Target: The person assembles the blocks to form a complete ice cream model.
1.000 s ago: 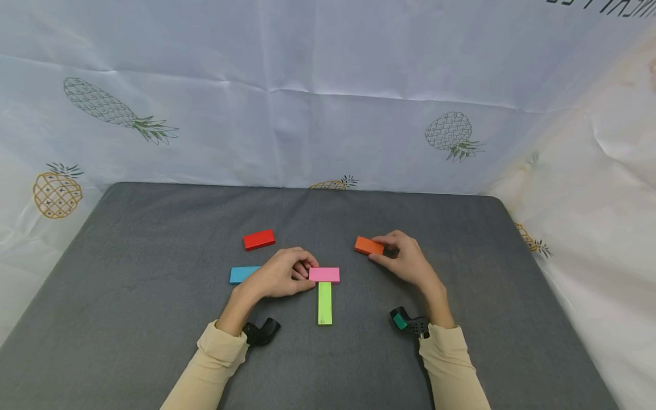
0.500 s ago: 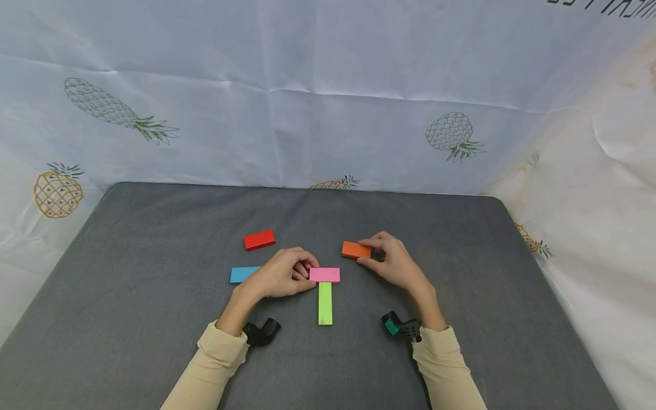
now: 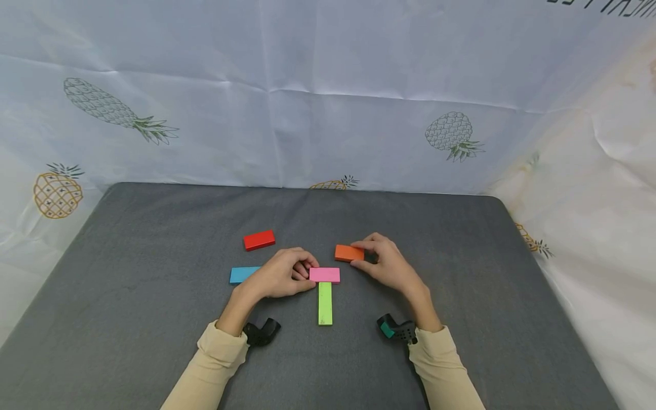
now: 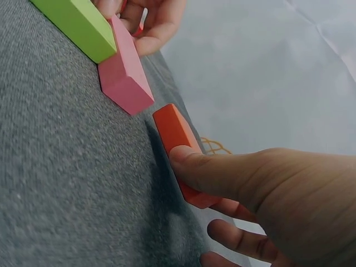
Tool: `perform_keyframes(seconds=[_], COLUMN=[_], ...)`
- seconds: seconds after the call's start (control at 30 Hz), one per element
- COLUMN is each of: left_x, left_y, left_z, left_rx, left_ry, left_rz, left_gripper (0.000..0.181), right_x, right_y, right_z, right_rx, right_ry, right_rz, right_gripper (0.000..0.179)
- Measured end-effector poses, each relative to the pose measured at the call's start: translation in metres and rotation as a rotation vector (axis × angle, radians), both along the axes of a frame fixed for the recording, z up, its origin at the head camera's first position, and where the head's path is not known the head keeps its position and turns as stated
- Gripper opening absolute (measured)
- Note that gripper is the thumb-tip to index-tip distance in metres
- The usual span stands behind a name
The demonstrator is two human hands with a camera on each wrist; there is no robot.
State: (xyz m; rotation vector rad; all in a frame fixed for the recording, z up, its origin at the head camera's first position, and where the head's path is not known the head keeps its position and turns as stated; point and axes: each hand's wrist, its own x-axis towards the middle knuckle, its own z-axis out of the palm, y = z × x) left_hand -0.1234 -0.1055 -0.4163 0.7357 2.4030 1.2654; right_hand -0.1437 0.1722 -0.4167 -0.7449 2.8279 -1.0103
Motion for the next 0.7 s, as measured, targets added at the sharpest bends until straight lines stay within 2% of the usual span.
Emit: perform_keyframes(seconds=[0.37, 0.7], left_x=[0.000, 0.000], left_y=[0.000, -0.001], left_z=[-0.001, -0.001], left_rx=[-0.006, -0.002], left_ry=[-0.001, 0.005], left_rz=[0.001, -0.002], left_gripper=[0.024, 0.024], right_x=[0.005, 0.007], right_y=[-0.009, -0.014], right_z=[0.002, 0.000], right_rx=[0.022, 0.046], right_ry=[-0.041, -0.042], right_rz=[0.031, 0.058], right_gripper=[0.037, 0.037])
